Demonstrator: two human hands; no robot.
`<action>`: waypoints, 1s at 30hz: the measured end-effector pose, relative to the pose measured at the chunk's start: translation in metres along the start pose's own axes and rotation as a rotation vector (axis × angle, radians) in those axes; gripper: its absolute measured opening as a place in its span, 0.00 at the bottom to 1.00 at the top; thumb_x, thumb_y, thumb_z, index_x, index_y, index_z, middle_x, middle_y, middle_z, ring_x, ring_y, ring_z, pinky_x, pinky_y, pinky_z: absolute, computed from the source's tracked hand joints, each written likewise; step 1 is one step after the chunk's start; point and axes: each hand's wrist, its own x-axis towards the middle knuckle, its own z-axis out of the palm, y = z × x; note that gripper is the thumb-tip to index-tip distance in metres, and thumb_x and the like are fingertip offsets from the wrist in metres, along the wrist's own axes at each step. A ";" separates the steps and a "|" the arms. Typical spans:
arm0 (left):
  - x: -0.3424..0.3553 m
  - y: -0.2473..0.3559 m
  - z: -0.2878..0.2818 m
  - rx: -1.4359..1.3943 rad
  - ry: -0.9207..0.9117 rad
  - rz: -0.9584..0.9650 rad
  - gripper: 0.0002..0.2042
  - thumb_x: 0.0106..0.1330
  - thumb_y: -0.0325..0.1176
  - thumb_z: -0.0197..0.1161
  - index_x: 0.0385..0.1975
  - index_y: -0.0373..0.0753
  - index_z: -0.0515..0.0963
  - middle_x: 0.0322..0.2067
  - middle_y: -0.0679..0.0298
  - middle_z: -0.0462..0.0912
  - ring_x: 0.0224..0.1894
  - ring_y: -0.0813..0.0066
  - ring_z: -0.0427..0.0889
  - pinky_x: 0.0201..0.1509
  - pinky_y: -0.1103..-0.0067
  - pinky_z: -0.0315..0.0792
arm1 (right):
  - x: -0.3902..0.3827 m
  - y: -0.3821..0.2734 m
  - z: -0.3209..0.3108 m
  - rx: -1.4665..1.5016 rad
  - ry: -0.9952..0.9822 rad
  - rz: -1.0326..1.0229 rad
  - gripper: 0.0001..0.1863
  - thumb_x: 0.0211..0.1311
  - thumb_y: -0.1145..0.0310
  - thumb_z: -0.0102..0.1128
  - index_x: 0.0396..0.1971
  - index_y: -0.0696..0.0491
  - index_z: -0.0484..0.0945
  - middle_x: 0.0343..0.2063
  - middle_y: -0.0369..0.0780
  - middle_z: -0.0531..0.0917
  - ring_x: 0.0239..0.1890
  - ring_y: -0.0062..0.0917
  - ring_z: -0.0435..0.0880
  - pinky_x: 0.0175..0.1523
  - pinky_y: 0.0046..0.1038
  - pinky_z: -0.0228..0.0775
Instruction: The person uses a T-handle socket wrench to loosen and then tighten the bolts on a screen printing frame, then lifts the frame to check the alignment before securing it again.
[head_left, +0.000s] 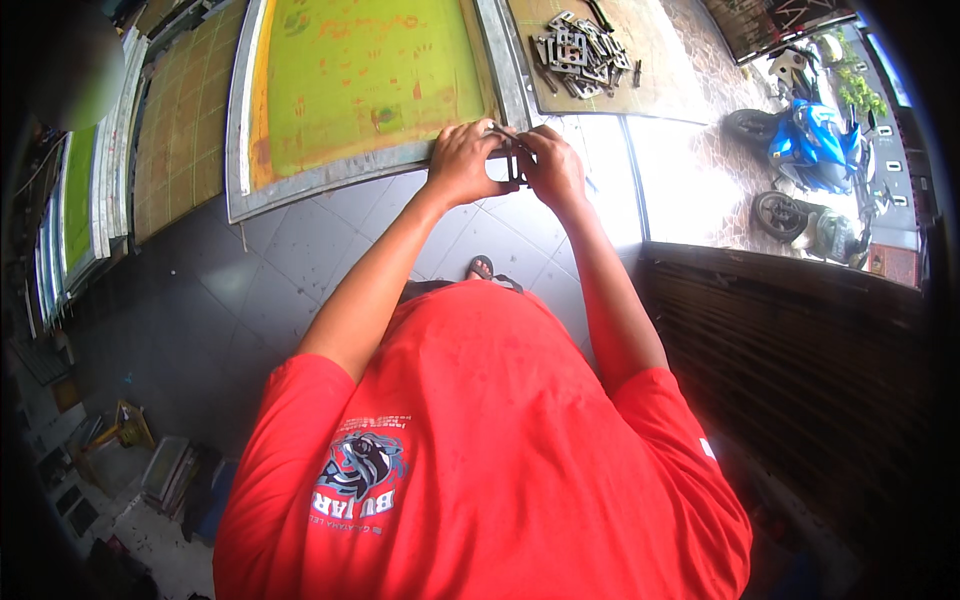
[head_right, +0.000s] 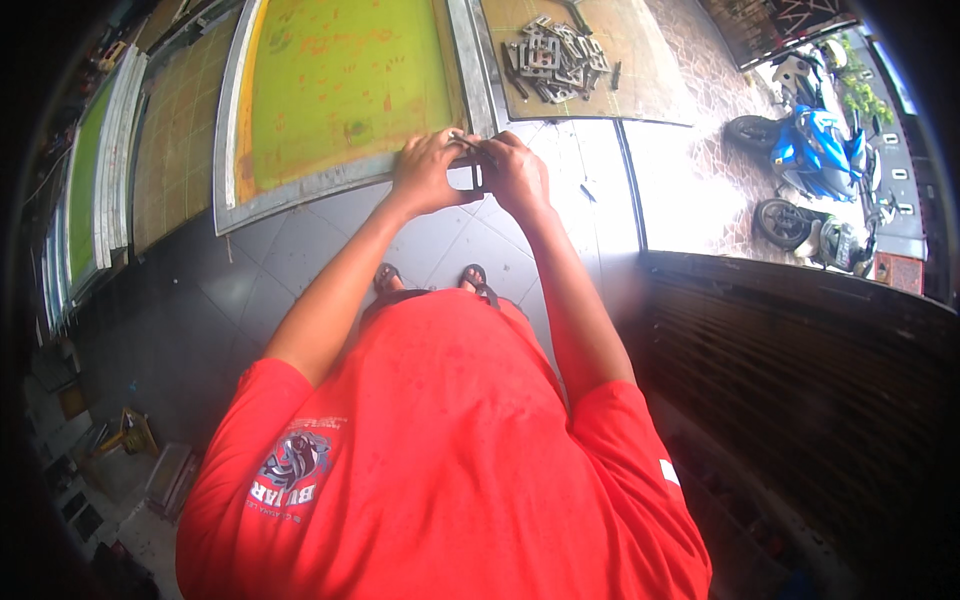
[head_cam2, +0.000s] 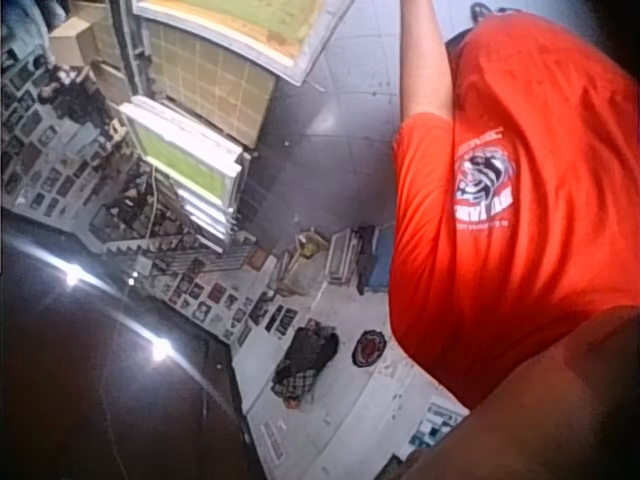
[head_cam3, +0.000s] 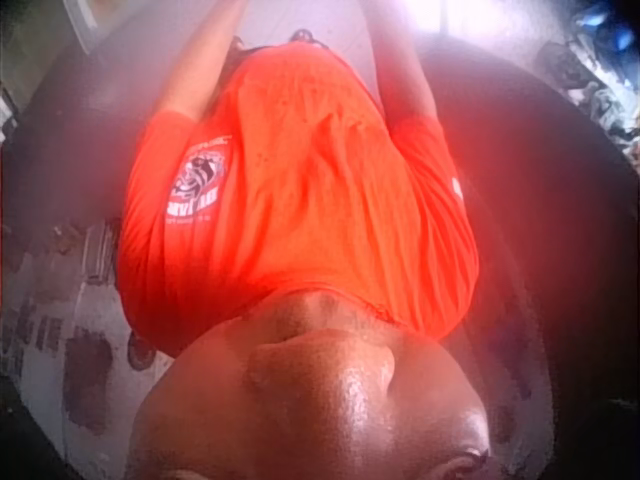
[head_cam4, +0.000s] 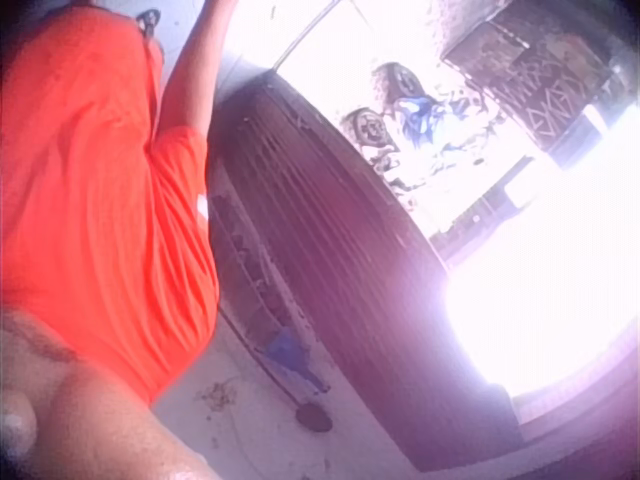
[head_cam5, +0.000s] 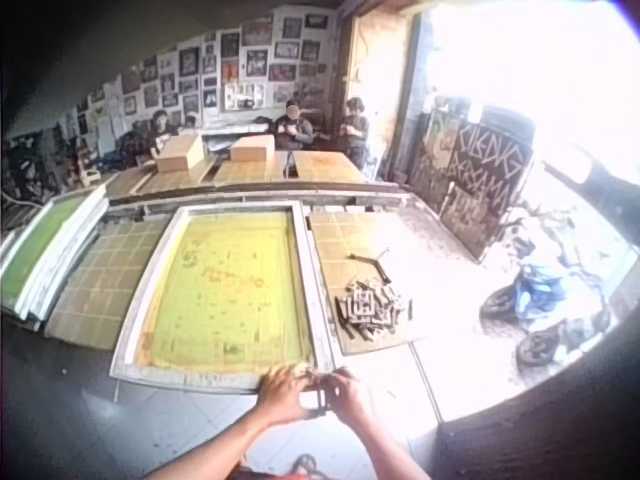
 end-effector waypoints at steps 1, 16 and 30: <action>0.000 -0.001 0.001 -0.009 0.006 0.007 0.36 0.35 0.56 0.71 0.49 0.49 0.73 0.53 0.61 0.68 0.59 0.68 0.64 0.62 0.66 0.52 | 0.001 0.002 0.000 0.030 0.015 -0.018 0.10 0.51 0.69 0.58 0.35 0.49 0.80 0.32 0.37 0.79 0.32 0.35 0.80 0.37 0.32 0.72; 0.001 -0.002 0.003 0.049 0.011 -0.005 0.36 0.35 0.56 0.70 0.49 0.50 0.73 0.53 0.64 0.67 0.57 0.68 0.65 0.62 0.67 0.52 | -0.007 -0.005 0.002 0.018 0.102 0.041 0.10 0.48 0.67 0.64 0.33 0.51 0.80 0.31 0.39 0.79 0.31 0.36 0.80 0.34 0.33 0.71; 0.000 -0.002 0.004 0.078 0.058 0.041 0.39 0.36 0.57 0.70 0.55 0.56 0.68 0.53 0.66 0.69 0.54 0.64 0.68 0.60 0.68 0.57 | -0.016 0.042 0.019 0.573 0.185 0.399 0.13 0.57 0.66 0.56 0.34 0.62 0.77 0.24 0.44 0.82 0.23 0.24 0.77 0.31 0.26 0.68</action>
